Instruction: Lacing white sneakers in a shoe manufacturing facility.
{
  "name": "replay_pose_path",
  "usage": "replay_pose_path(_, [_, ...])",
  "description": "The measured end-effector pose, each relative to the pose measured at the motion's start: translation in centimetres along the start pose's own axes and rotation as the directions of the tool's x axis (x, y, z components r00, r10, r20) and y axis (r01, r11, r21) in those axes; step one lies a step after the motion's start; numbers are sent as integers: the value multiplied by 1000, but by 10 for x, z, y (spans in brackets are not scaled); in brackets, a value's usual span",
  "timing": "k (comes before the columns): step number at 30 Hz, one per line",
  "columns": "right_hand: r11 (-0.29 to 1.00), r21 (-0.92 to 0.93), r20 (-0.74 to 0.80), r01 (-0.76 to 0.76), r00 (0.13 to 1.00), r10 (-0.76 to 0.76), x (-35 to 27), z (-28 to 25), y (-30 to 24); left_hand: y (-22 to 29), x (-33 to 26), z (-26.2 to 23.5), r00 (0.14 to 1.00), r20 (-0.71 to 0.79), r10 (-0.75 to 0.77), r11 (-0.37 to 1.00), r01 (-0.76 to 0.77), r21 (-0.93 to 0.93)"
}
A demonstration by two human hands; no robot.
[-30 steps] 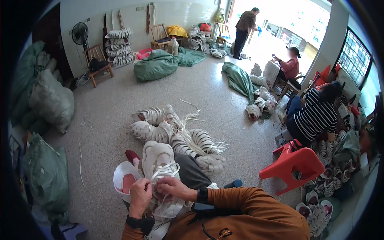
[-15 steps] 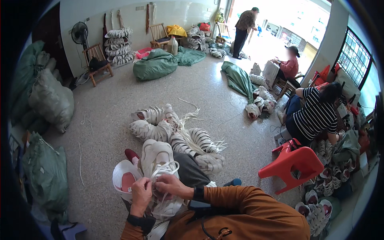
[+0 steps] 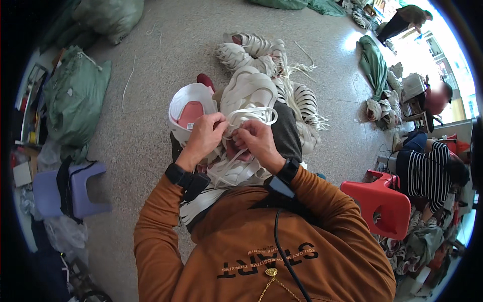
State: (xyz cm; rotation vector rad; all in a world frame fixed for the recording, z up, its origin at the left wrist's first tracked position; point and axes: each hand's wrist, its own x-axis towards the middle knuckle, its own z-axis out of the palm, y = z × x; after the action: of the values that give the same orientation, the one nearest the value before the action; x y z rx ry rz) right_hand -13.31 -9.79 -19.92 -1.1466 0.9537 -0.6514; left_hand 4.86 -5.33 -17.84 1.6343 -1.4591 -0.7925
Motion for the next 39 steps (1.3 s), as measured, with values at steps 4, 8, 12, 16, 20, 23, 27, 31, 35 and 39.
replay_pose_path(4, [1000,-3,7,2,1000,-2,-5,2,1,0,-4,-2,999,39,-32,999,34,-40])
replay_pose_path(8, [998,-32,2,57,998,-57,-6,-1,9,4,-3,0,999,38,-24,999,25,-32])
replay_pose_path(12, [996,-48,-21,81,996,-82,-14,5,2,9,-1,-2,999,34,7,1000,-7,-2])
replay_pose_path(16, [991,-73,3,114,993,-114,-16,3,-1,17,3,-1,997,39,59,991,-63,115])
replay_pose_path(20, [994,-9,60,113,992,-112,-17,0,0,21,6,1,992,42,121,956,-127,263])
replay_pose_path(23, [988,-2,65,154,986,-154,-17,0,2,17,8,-1,993,46,110,973,-117,201])
replay_pose_path(27, [986,6,72,167,983,-167,-17,-3,3,6,12,-4,996,79,38,994,-46,99])
replay_pose_path(31, [990,28,80,139,987,-141,-16,-3,4,2,10,-4,992,125,-28,1000,28,-5])
replay_pose_path(35, [975,10,64,223,973,-223,-17,-2,7,17,11,1,980,55,191,947,-199,253])
replay_pose_path(39, [961,-145,106,235,970,-221,-16,-5,1,17,0,13,930,123,347,769,-357,530])
